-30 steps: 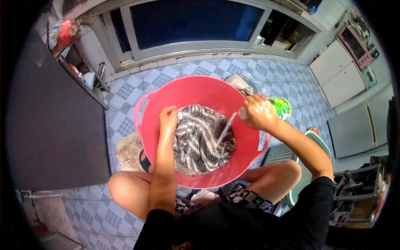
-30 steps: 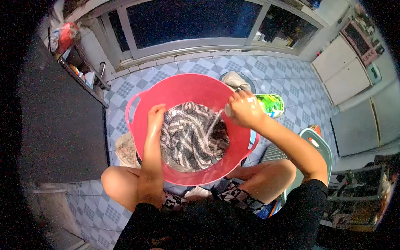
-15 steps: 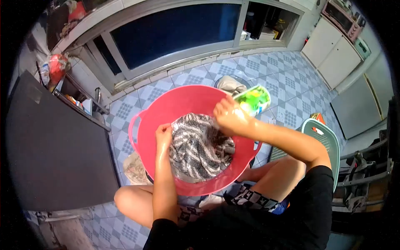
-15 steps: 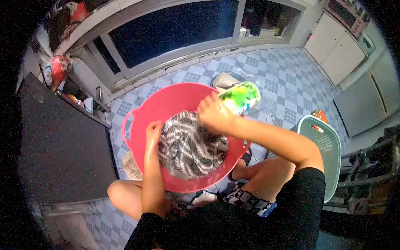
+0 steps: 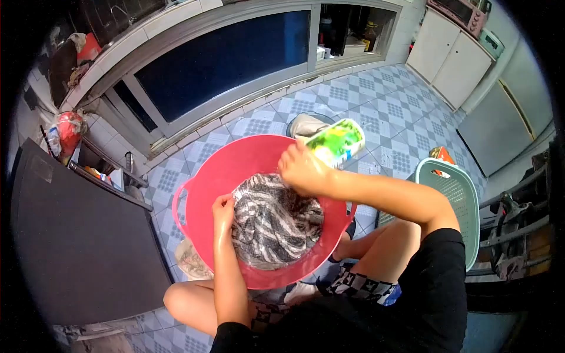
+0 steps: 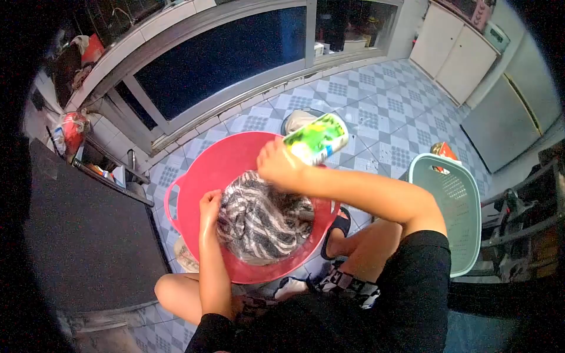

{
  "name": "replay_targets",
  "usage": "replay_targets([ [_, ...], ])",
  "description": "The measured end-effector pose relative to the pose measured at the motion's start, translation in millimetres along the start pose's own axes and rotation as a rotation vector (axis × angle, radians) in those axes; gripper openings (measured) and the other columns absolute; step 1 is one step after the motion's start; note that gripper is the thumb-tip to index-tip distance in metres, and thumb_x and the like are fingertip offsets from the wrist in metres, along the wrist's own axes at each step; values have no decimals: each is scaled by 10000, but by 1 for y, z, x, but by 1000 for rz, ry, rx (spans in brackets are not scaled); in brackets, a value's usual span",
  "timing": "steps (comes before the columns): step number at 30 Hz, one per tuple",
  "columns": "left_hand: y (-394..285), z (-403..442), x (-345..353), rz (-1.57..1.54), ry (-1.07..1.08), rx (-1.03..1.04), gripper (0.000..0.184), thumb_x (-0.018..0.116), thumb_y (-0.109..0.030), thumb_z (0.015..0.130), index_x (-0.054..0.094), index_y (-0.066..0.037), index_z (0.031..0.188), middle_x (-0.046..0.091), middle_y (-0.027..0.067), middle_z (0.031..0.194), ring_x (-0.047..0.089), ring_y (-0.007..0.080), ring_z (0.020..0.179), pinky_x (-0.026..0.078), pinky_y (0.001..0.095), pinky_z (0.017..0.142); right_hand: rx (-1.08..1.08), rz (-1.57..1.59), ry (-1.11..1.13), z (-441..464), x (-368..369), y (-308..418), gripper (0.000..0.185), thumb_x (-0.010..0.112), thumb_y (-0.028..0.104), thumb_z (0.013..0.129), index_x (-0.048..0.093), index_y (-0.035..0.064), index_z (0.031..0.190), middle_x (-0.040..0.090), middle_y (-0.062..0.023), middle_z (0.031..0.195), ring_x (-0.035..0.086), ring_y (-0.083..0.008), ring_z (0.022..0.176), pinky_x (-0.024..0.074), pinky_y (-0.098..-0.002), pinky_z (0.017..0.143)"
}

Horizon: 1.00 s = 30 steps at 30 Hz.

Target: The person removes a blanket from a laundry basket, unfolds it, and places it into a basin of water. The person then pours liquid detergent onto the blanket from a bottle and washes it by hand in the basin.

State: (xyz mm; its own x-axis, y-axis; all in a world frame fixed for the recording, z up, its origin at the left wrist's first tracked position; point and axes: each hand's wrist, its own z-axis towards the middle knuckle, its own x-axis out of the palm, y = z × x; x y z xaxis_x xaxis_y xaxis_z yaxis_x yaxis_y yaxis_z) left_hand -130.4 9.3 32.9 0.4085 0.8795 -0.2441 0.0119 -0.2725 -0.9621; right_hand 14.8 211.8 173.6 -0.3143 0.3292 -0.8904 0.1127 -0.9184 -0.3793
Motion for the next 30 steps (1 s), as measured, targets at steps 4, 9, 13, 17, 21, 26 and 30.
replay_targets([
  [4,8,6,2,-42,11,-18,195,542,-100,801,597,27,938,596,55,837,525,125,764,415,238,704,-7,67,142,0,-12,18,286,603,231,572,560,7,746,544,-103,725,520,-236,712,412,-378,659],
  [9,8,2,-1,-38,17,-30,205,535,-87,795,588,30,956,595,59,856,524,126,784,415,238,716,-59,-99,168,-16,-21,-11,278,617,199,598,611,6,797,589,-112,751,545,-239,723,413,-402,620],
  [13,-19,-8,4,-56,12,-12,190,556,-63,781,590,29,943,603,84,844,542,143,763,431,252,711,46,11,328,-41,-32,-11,254,617,186,586,606,7,765,592,-98,710,546,-221,671,418,-364,603],
  [17,-18,-11,6,-103,21,-72,193,559,-69,779,586,30,943,595,75,822,536,136,736,435,249,657,-35,-107,258,-61,-41,-21,245,627,175,560,594,4,731,575,-94,687,552,-218,705,418,-349,621],
  [21,-5,-4,4,-69,22,32,169,560,-70,778,596,24,914,592,55,784,529,122,702,431,240,635,229,246,315,-57,-55,-33,284,628,212,562,548,-4,727,580,-124,714,573,-270,721,442,-378,604],
  [26,0,-7,3,-45,47,-14,168,558,-68,779,596,26,914,598,64,799,536,124,731,429,237,663,612,670,61,-66,-63,-74,293,610,239,576,581,17,765,588,-204,696,585,-358,682,459,-411,614],
  [30,15,0,4,1,86,29,167,555,-69,784,592,28,915,607,73,832,547,139,772,435,256,708,866,782,-104,-84,-57,-105,376,624,338,590,614,20,791,612,-202,745,598,-348,746,467,-403,669],
])
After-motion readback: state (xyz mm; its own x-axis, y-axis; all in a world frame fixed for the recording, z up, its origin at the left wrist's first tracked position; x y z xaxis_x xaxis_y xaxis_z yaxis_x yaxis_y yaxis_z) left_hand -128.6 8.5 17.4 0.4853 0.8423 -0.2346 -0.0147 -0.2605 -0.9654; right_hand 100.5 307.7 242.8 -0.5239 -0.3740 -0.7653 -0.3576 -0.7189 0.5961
